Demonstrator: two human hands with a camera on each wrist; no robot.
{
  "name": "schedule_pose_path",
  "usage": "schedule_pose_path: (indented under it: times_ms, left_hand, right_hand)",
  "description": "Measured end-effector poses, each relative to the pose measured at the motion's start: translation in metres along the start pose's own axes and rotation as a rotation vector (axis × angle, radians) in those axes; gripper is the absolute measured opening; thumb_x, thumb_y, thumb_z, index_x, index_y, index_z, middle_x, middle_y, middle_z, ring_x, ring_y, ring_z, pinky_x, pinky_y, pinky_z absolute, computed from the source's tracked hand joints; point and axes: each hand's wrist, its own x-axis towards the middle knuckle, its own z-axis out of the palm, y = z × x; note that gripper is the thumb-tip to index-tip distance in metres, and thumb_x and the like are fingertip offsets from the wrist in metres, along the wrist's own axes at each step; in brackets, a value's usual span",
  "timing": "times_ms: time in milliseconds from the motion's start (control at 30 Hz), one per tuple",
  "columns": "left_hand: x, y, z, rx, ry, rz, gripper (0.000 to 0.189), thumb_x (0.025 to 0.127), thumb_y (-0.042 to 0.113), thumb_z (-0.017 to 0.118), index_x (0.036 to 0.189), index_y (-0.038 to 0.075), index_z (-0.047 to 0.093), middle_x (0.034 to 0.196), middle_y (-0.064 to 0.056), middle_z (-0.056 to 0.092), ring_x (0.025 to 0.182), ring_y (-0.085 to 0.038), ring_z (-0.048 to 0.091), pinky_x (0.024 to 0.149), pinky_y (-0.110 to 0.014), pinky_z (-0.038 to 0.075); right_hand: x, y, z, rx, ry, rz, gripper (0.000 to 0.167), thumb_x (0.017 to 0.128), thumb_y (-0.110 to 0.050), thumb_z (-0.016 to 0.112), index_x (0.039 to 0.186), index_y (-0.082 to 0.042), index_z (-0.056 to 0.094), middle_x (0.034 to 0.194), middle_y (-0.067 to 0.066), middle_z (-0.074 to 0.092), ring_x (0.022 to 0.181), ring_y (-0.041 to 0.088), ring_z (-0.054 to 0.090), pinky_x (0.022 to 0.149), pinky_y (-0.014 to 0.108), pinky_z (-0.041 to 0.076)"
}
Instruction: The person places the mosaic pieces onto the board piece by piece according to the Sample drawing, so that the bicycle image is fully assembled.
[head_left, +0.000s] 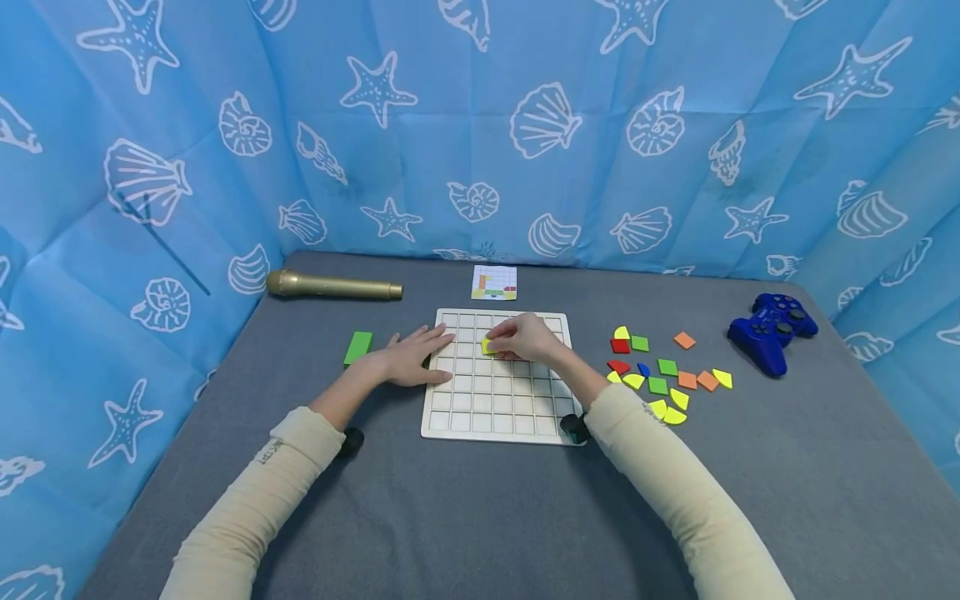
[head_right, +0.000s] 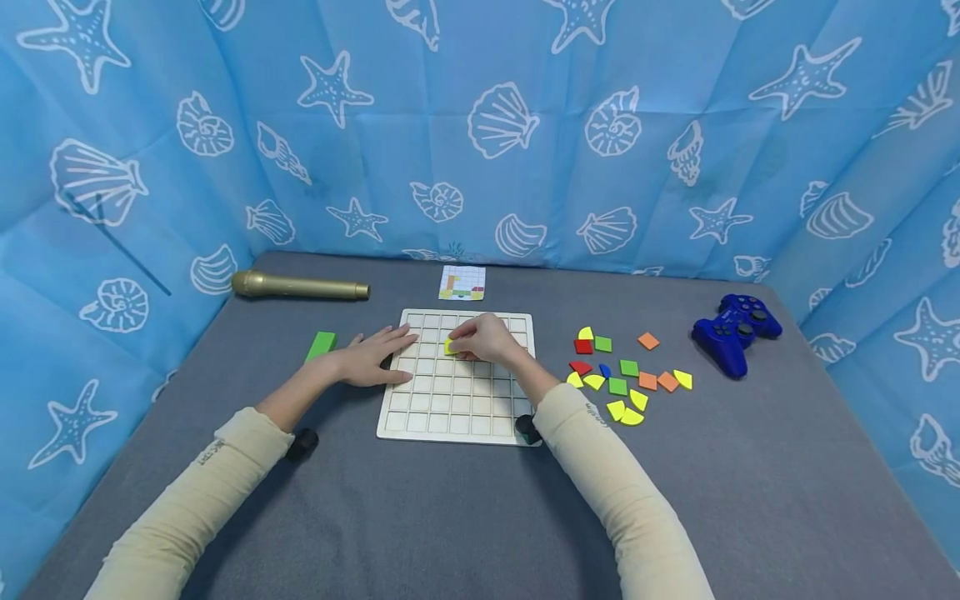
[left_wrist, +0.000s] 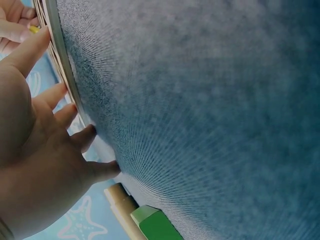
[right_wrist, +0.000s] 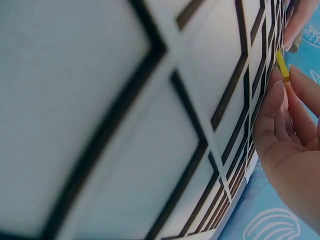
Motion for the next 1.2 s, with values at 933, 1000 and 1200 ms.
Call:
schedule_pose_path:
  times_ms: [933,1000,1200]
  left_hand:
    - [0.0016,0.0004,-0.0015,0.015,0.011,0.017,0.079,0.094,0.052,0.051,0.155,0.015,0.015,0.159,-0.006,0.005,0.144,-0.031,0.003,0.108,-0.063,0.004]
    - [0.0017,0.0005,-0.0014,0.014,0.012,0.023,0.078,0.095,0.052,0.051,0.155,0.015,0.016,0.159,-0.007,0.006,0.144,-0.032,0.003,0.108,-0.063,0.004]
    - [-0.0006,0.0008,-0.0022,0.019,0.011,0.024,0.077,0.096,0.05,0.05,0.154,0.015,0.016,0.159,-0.008,0.006,0.143,-0.033,0.004,0.108,-0.063,0.005]
  right_hand:
    - [-0.0036,-0.0019,-0.003,0.151,-0.005,0.05,0.026,0.095,-0.017,0.062,0.116,-0.002,0.066,0.094,0.011,0.069,0.083,0.02,0.066,0.069,0.03,0.054]
    - [-0.0041,-0.0024,-0.0031,0.164,-0.012,0.054,0.027,0.095,-0.017,0.062,0.118,-0.002,0.065,0.095,0.011,0.069,0.084,0.021,0.066,0.07,0.03,0.054]
    - [-0.0045,-0.0018,-0.0051,0.242,-0.046,0.07,0.029,0.097,-0.017,0.059,0.121,-0.001,0.062,0.1,0.013,0.068,0.088,0.022,0.066,0.075,0.031,0.054]
